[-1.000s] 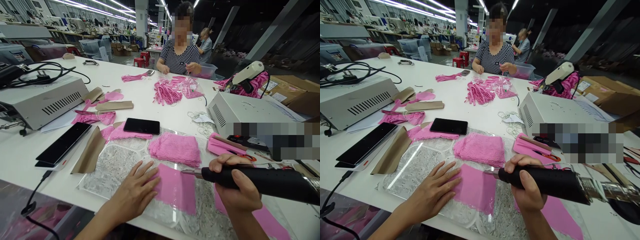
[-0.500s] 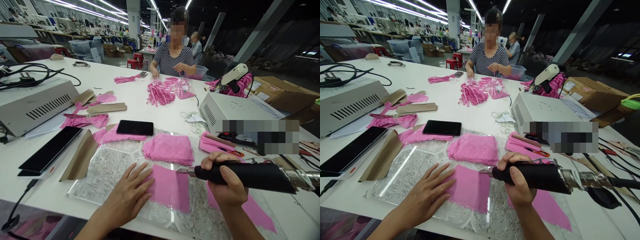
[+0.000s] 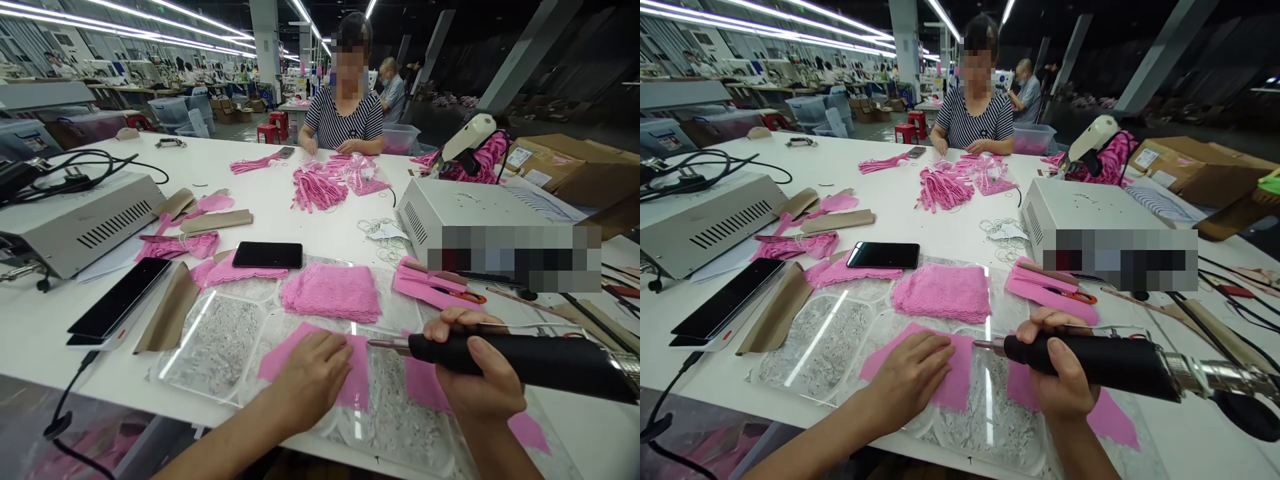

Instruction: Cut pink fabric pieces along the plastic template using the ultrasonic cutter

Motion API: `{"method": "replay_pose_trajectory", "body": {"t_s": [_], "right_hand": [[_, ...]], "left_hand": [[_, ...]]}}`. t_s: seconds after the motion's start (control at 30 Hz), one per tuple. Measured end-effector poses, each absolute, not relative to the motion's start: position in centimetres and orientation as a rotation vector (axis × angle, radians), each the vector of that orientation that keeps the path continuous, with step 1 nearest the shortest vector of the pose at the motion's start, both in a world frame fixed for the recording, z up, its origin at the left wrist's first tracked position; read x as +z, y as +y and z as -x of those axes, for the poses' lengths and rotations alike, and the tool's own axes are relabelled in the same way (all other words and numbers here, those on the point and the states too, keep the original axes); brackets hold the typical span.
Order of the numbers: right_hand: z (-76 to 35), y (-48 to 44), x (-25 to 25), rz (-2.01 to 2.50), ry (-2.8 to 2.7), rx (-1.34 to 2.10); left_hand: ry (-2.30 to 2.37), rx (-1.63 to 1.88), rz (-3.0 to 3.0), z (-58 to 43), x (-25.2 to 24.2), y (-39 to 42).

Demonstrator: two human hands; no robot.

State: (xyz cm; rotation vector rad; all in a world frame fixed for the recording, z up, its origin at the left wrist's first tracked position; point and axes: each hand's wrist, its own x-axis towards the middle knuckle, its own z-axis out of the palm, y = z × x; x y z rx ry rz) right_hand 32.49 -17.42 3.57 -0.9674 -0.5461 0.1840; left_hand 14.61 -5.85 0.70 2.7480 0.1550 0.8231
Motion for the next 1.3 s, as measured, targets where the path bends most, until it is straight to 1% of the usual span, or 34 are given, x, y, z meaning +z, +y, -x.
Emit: {"method": "replay_pose_trajectory", "body": {"t_s": [0.13, 0.33, 0.73, 1.3], "right_hand": [[-32.5, -17.3, 3.4, 0.924, -0.565, 0.202], [-32.7, -17.5, 3.1, 0.919, -0.608, 0.231], [-32.9, -17.8, 3.0, 0.939, -0.610, 0.222], [-33.0, -17.8, 3.2, 0.931, -0.569, 0.199]], "left_hand": [[0.141, 0.783, -2.806, -16.4, -0.2, -6.3], [0.059, 0.756, -2.837, -16.5, -0.6, -6.1], [-0.036, 0.675, -2.845, -16.3, -0.2, -5.7], [-0.049, 0.637, -2.866, -16.4, -0.1, -5.7]]}}
